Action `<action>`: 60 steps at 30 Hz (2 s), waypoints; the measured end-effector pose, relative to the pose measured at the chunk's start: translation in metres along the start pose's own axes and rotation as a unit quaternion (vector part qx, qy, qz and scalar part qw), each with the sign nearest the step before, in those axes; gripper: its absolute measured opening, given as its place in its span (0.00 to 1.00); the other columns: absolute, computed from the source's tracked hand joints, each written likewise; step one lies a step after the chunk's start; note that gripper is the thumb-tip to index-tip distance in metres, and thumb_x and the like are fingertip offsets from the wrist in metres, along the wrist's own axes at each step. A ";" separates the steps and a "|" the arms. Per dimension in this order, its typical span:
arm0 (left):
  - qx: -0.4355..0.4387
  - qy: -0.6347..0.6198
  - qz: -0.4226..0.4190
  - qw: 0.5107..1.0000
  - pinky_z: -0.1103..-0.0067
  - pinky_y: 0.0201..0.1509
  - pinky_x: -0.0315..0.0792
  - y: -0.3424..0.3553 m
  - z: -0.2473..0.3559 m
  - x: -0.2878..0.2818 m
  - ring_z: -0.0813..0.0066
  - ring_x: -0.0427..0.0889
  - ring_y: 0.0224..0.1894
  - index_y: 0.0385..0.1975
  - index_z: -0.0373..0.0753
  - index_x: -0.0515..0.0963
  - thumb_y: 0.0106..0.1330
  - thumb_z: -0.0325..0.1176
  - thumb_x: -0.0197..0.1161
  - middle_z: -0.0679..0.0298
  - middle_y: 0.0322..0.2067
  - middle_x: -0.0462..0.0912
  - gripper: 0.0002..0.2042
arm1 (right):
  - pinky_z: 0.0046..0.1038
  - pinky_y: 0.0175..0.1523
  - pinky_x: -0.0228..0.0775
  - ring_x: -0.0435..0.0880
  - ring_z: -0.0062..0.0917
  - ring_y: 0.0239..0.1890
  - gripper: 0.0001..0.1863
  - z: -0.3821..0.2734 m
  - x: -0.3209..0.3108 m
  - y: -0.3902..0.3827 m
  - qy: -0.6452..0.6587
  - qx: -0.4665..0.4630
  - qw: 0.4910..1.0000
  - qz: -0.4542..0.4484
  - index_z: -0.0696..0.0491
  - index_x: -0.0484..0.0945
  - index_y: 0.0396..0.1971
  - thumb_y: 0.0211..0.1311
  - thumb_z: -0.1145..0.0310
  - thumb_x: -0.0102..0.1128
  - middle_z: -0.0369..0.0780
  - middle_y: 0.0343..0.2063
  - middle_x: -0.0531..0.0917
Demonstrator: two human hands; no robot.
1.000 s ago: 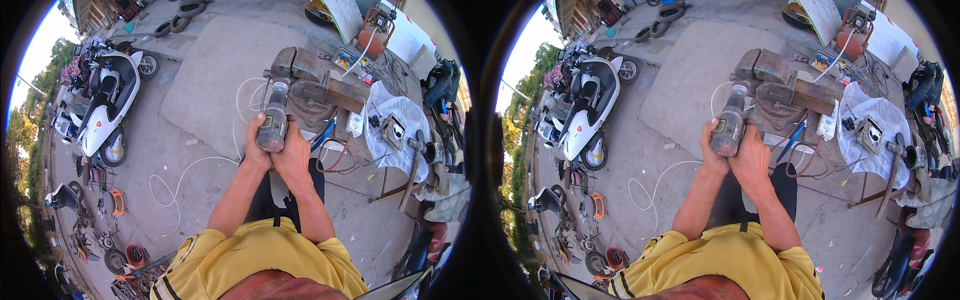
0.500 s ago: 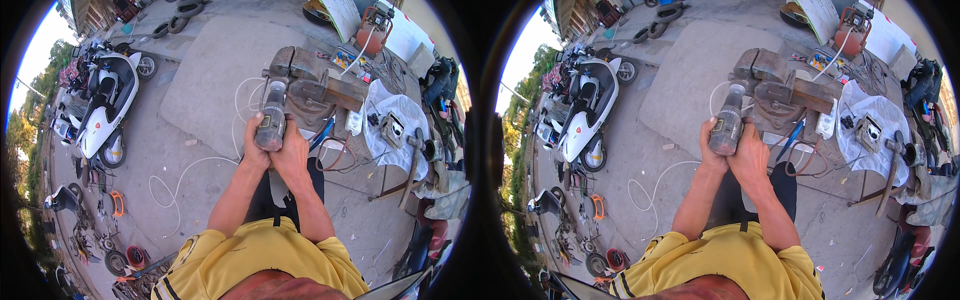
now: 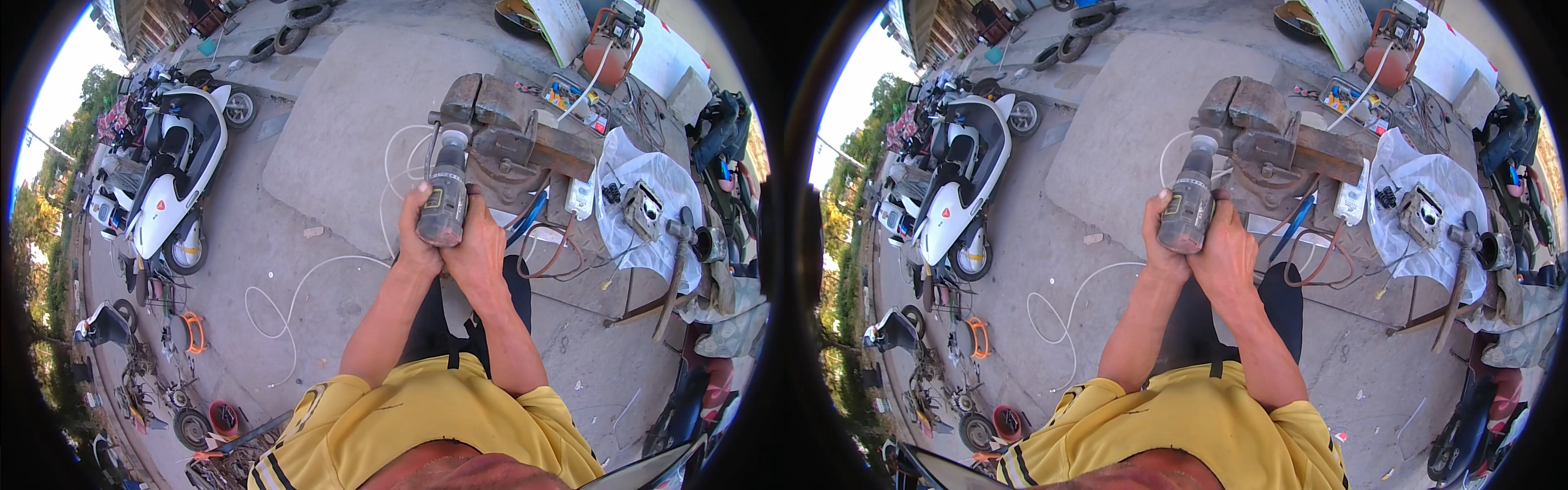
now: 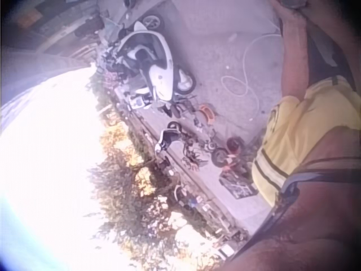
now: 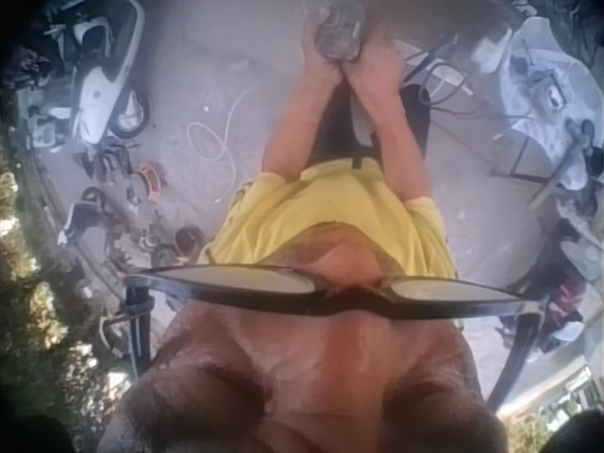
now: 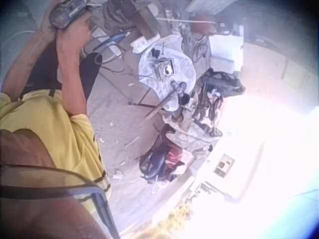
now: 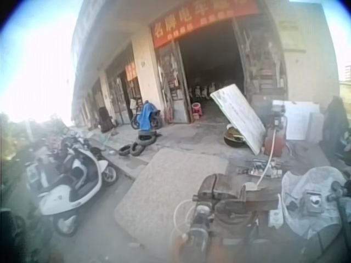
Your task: The person uses a cordless drill to bore a hole into a metal rod clamped in a bench vise. They briefly remove the drill bit, swap it for another, and then continue drilling the same rod.
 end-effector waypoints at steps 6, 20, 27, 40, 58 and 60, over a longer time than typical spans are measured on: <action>0.003 -0.014 0.000 1.000 0.70 0.56 0.78 -0.001 -0.005 -0.003 0.63 0.86 0.46 0.51 0.28 0.78 0.67 0.55 0.54 0.51 0.45 0.86 0.31 | 0.49 0.40 0.79 0.86 0.56 0.40 0.34 0.003 0.000 -0.003 0.003 0.010 1.000 0.007 0.65 0.69 0.57 0.51 0.67 0.70 0.59 0.42 0.84; -0.007 -0.017 -0.017 1.000 0.70 0.55 0.78 -0.001 -0.007 0.001 0.64 0.86 0.45 0.50 0.28 0.79 0.67 0.56 0.54 0.52 0.44 0.86 0.31 | 0.48 0.40 0.79 0.86 0.56 0.38 0.33 0.004 0.000 -0.003 -0.004 0.010 1.000 0.000 0.65 0.69 0.57 0.53 0.65 0.70 0.59 0.41 0.84; -0.020 -0.022 -0.001 1.000 0.70 0.55 0.78 -0.002 -0.012 0.002 0.64 0.85 0.46 0.50 0.28 0.79 0.67 0.56 0.54 0.52 0.44 0.85 0.31 | 0.48 0.40 0.80 0.87 0.56 0.38 0.33 0.005 -0.003 -0.005 0.004 0.001 1.000 0.011 0.64 0.69 0.57 0.53 0.65 0.70 0.60 0.41 0.84; -0.003 0.008 -0.017 1.000 0.71 0.55 0.77 -0.003 -0.002 0.011 0.65 0.85 0.45 0.50 0.28 0.79 0.68 0.57 0.52 0.53 0.43 0.85 0.32 | 0.47 0.39 0.78 0.86 0.56 0.38 0.34 -0.001 -0.008 -0.002 0.011 -0.002 1.000 0.016 0.64 0.69 0.57 0.50 0.69 0.71 0.59 0.37 0.84; -0.010 -0.009 -0.010 1.000 0.66 0.58 0.78 0.006 -0.013 0.008 0.59 0.86 0.49 0.52 0.28 0.77 0.68 0.57 0.52 0.47 0.47 0.85 0.32 | 0.45 0.41 0.79 0.86 0.55 0.39 0.37 0.007 -0.014 0.002 0.003 -0.004 1.000 0.020 0.65 0.69 0.58 0.47 0.68 0.74 0.58 0.39 0.85; -0.004 -0.006 -0.010 1.000 0.66 0.58 0.78 0.006 -0.014 0.008 0.59 0.86 0.48 0.52 0.28 0.77 0.68 0.57 0.52 0.47 0.47 0.85 0.32 | 0.45 0.41 0.79 0.86 0.55 0.40 0.37 0.007 -0.014 0.002 0.006 0.003 1.000 0.010 0.64 0.69 0.58 0.47 0.68 0.75 0.58 0.39 0.85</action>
Point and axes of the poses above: each hand's wrist, its own y-axis towards the middle knuckle, its own x-axis out of the palm, z = x × y, the point moved 8 cm from there along y, towards the middle knuckle
